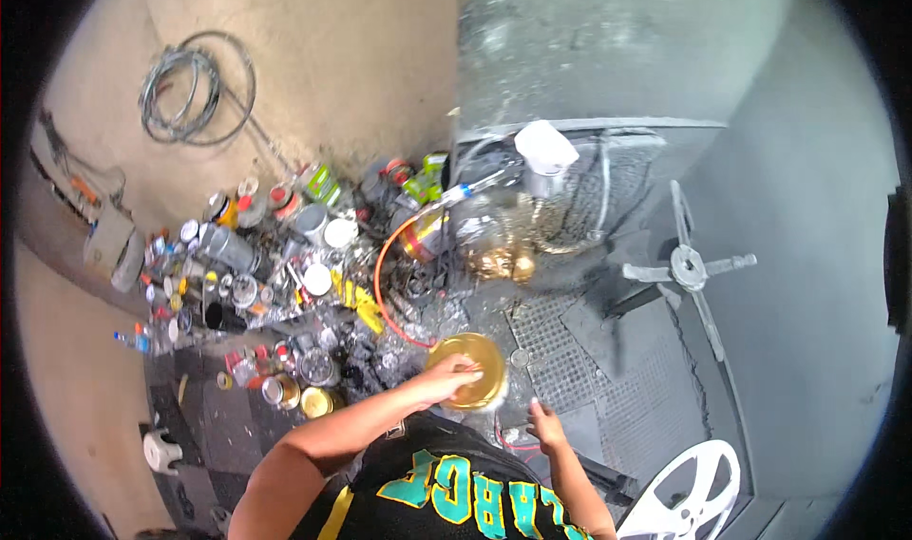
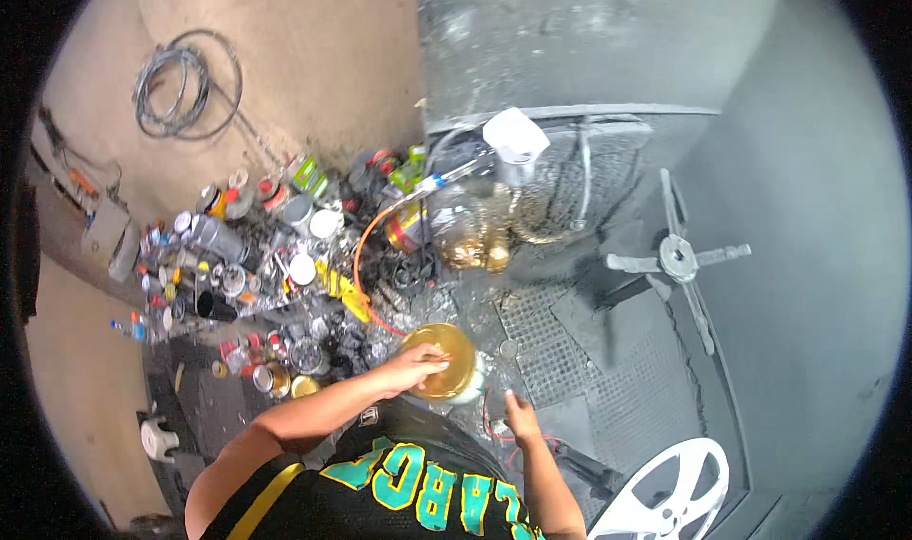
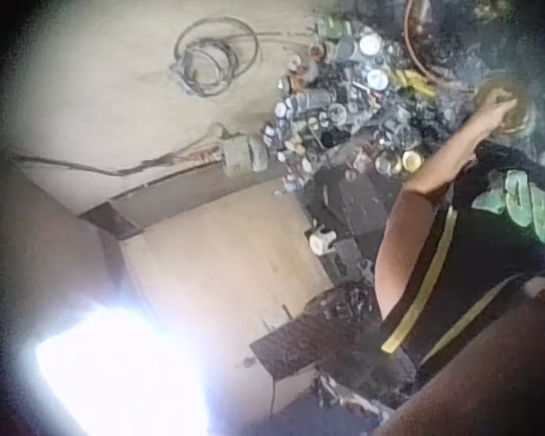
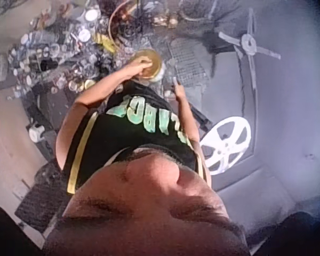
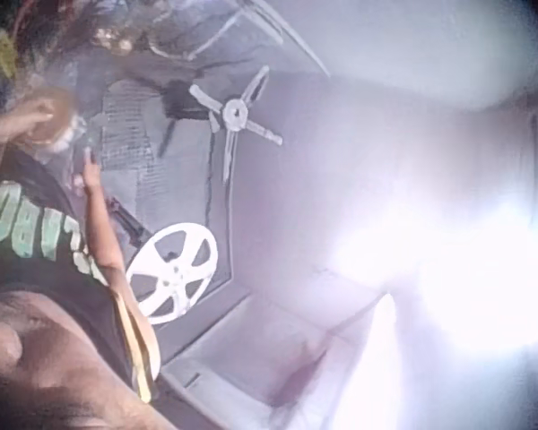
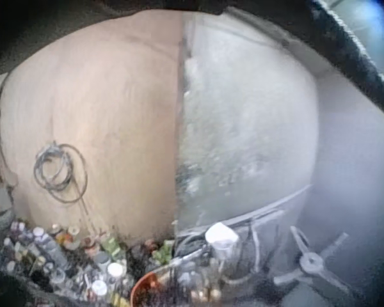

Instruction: The person places a wheel rim on a stand, sprays paint onto it using a spray gun while turning it by hand, pours liquid into the spray gun container, and spray paints the rim again.

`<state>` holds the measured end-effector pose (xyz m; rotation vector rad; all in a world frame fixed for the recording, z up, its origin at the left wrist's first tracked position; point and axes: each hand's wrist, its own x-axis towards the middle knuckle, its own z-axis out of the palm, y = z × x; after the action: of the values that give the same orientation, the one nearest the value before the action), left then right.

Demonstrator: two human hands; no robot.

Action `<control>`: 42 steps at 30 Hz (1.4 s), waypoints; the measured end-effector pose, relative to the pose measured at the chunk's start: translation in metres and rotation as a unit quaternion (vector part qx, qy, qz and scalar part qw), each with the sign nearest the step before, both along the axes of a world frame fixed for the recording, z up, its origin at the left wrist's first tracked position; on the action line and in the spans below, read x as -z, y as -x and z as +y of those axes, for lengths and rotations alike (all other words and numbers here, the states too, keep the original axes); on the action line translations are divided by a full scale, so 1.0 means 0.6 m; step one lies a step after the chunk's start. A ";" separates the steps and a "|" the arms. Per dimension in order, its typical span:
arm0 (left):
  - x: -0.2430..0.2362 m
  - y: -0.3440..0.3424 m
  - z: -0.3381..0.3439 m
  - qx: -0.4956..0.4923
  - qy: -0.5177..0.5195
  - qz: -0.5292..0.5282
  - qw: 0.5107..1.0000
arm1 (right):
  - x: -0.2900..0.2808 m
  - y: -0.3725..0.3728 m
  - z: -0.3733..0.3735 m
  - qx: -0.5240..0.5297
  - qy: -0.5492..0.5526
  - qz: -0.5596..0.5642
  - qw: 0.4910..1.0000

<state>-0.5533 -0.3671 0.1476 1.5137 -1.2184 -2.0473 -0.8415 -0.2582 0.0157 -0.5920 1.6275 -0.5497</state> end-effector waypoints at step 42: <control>-0.511 0.198 -0.572 0.421 0.144 0.241 0.863 | -0.778 -0.017 -0.264 0.259 0.437 0.104 0.855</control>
<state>-0.6720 -0.7106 0.4541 0.2555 -2.0399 -2.3380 -0.8314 -0.4168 0.4824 -0.8861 1.6920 -1.7308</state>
